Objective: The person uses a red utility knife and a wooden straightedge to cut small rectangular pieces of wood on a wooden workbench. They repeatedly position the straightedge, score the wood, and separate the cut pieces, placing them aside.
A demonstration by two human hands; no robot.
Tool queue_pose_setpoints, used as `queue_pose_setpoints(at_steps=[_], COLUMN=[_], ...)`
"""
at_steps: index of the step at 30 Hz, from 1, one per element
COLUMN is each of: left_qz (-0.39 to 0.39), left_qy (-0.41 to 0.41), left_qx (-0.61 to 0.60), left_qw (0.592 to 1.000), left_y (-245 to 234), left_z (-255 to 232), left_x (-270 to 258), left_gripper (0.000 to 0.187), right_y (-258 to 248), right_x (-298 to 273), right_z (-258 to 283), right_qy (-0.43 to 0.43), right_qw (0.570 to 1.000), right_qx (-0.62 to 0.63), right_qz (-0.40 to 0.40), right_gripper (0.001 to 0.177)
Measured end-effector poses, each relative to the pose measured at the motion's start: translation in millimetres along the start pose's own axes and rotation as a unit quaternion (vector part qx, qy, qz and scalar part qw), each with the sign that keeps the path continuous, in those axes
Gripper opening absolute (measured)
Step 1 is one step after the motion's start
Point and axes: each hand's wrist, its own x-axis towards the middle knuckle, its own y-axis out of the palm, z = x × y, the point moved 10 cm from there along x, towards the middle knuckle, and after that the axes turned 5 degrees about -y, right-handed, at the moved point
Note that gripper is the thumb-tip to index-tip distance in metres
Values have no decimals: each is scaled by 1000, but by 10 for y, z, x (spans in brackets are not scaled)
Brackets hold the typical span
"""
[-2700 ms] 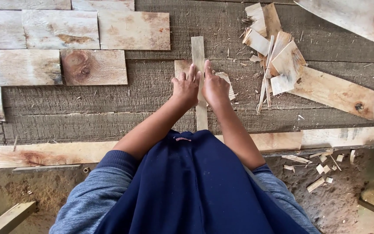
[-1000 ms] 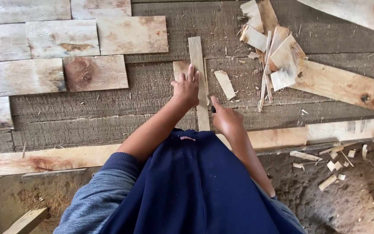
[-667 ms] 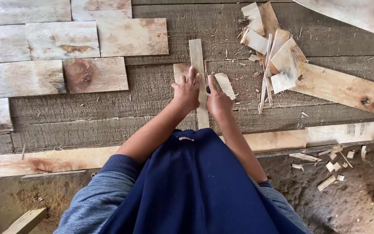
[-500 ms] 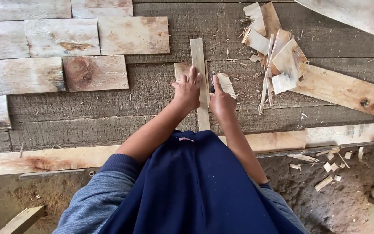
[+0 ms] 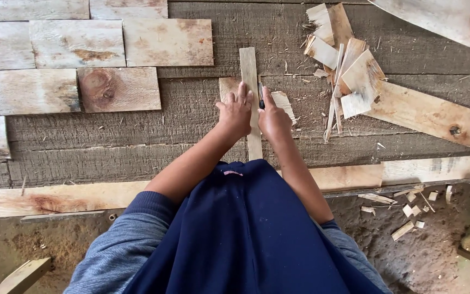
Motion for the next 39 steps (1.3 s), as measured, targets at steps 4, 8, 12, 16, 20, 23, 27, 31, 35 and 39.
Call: queue_pose_setpoints(at_steps=[4,8,12,16,20,23,27,31,35,39], left_qz=[0,0,-1,6,1,6,5,14,14,5], left_qy=[-2,0,-3,-1,-2,-7,-11,-12,-12,-12], left_qx=[0,-11,-15,-16,-23,-20,-19,-7,0,3], left_qw=[1000,1000,1000,1000,1000,1000,1000,1000,1000,1000], left_y=[33,19,55,14,34,81,15,7,52,27], left_z=[3,21,15,8,4,16,18,5,4,-2], left_x=[9,1,31,0,29,32,-20,-26,-1,-13], left_gripper=[110,109,109,109,114,115,115,115,115,110], right_y=[-70,-127,-17,-22,-11,19,115,153,198,254], right_x=[-22,-84,-69,-151,-179,-222,-249,-339,-447,-552], right_z=[77,174,102,144,145,142,41,29,-35,-102], right_qy=[1,-3,7,6,-2,-1,-3,-6,-2,-9], right_qw=[999,999,997,998,997,996,996,996,996,997], right_qx=[-19,-6,-24,-15,-31,-37,-46,-38,-50,-47], right_qz=[28,52,68,66,74,75,72,75,73,56], right_gripper=[68,67,65,68,67,66,68,65,67,65])
